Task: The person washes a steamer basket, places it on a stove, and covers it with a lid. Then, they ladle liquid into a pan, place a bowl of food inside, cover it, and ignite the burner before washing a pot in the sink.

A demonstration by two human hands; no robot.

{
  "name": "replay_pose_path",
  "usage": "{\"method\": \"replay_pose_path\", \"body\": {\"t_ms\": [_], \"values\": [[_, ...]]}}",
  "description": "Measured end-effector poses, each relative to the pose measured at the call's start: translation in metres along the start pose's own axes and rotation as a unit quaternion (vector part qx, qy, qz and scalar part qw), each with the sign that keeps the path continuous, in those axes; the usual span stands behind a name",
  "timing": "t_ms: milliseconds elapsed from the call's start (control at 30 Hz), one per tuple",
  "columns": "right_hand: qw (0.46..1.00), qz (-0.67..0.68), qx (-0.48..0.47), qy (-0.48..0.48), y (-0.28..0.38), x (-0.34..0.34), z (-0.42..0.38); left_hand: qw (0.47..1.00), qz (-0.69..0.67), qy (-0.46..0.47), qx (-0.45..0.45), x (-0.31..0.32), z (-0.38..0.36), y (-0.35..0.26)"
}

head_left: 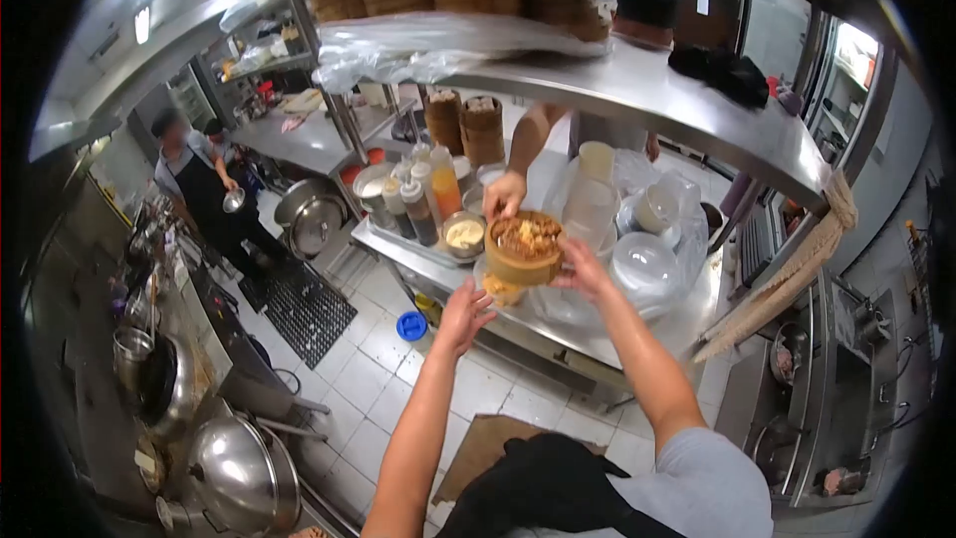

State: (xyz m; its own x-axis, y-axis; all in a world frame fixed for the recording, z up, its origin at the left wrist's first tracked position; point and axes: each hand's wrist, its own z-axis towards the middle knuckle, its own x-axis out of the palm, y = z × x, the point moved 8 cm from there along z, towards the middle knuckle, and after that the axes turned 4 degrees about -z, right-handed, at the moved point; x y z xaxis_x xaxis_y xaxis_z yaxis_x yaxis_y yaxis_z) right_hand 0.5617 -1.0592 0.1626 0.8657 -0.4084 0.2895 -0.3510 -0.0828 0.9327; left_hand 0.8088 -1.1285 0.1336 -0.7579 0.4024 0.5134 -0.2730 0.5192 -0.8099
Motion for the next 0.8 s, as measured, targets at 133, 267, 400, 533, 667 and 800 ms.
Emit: {"method": "replay_pose_path", "body": {"t_ms": [133,267,400,533,667,800], "values": [[0.999,-0.036,0.01,-0.011,-0.016,0.0,0.009,0.992,-0.083,0.094,-0.012,0.058,0.037,-0.027],[0.998,-0.043,0.023,-0.031,0.004,0.011,-0.014,0.99,-0.095,0.092,-0.044,0.046,0.053,-0.013],[0.996,-0.08,0.027,-0.011,0.006,0.023,-0.028,0.968,-0.198,0.154,-0.026,0.062,0.029,-0.019],[0.993,-0.114,0.022,0.031,0.052,0.054,-0.068,0.954,-0.25,0.152,0.063,0.047,-0.002,-0.036],[0.759,-0.591,-0.258,0.09,0.193,0.09,-0.066,0.951,-0.266,0.119,0.107,0.015,-0.051,-0.068],[0.731,-0.466,-0.496,-0.042,0.397,0.161,-0.044,0.942,-0.289,0.069,0.157,-0.019,-0.102,-0.092]]}}
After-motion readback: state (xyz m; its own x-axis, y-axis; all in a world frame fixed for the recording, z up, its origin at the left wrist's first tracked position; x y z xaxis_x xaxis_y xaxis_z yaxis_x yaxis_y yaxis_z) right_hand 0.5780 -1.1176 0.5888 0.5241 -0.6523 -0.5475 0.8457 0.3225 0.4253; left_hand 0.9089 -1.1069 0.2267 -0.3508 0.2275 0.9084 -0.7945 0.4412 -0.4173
